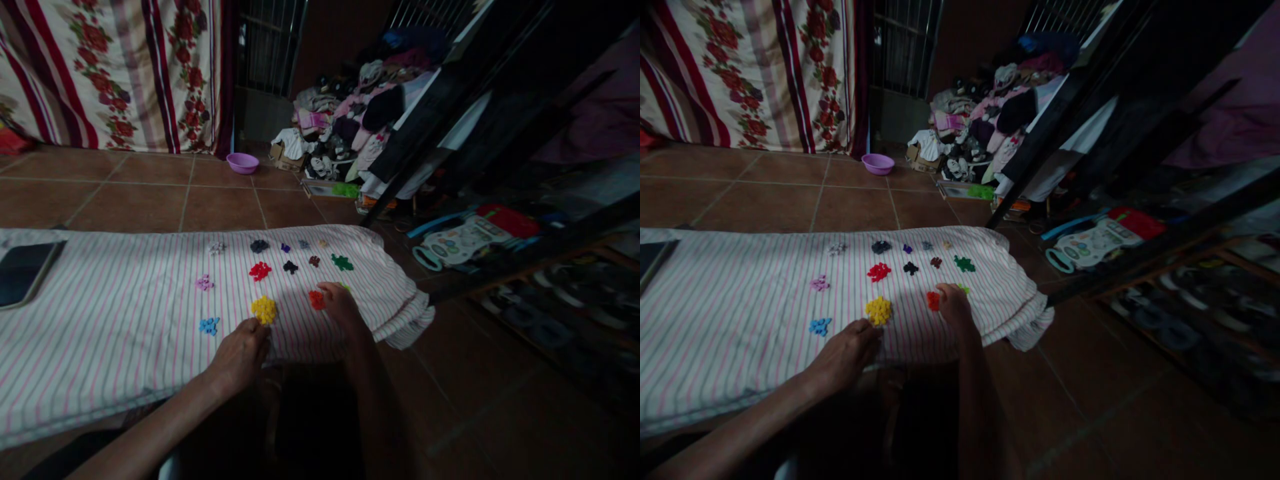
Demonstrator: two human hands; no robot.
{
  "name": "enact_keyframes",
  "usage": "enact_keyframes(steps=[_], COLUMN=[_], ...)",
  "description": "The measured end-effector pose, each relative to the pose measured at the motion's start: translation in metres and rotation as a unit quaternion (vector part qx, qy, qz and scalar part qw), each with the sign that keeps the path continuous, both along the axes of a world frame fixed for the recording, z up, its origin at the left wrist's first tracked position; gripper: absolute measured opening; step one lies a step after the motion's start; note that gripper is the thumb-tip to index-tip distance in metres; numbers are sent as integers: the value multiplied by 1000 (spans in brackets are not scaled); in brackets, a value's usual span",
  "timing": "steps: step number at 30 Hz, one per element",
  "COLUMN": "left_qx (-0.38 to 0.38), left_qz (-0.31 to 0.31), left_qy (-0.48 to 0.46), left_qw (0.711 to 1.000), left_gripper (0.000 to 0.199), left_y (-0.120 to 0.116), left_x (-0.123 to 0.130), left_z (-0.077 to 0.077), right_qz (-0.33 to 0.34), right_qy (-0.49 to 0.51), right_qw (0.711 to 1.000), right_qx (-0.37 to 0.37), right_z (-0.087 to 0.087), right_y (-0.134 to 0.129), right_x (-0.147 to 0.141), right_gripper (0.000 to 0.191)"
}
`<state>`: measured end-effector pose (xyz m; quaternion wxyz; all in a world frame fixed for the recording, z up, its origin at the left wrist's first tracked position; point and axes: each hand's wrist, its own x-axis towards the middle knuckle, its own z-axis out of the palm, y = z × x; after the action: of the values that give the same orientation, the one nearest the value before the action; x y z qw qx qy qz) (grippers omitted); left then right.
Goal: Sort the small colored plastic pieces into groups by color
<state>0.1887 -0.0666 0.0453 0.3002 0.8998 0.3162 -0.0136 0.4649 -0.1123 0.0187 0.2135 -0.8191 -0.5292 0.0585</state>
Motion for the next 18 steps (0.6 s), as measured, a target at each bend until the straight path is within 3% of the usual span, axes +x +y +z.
enact_keyframes(steps=[5,12,18], left_qx=[-3,-8,-11], left_qz=[-2,0,30], left_qy=[9,0,-28], left_qw=[1000,1000,999], left_gripper=[30,29,33], left_y=[-1,2,11], left_x=[0,0,-6], left_z=[3,7,10], right_qz=[43,69,40], right_qy=[13,-13,-15], right_qw=[999,984,992], right_qx=[11,163,115], right_z=[-5,-12,-17], right_y=[4,45,75], right_x=[-1,-21,-30], right_gripper=[32,37,38])
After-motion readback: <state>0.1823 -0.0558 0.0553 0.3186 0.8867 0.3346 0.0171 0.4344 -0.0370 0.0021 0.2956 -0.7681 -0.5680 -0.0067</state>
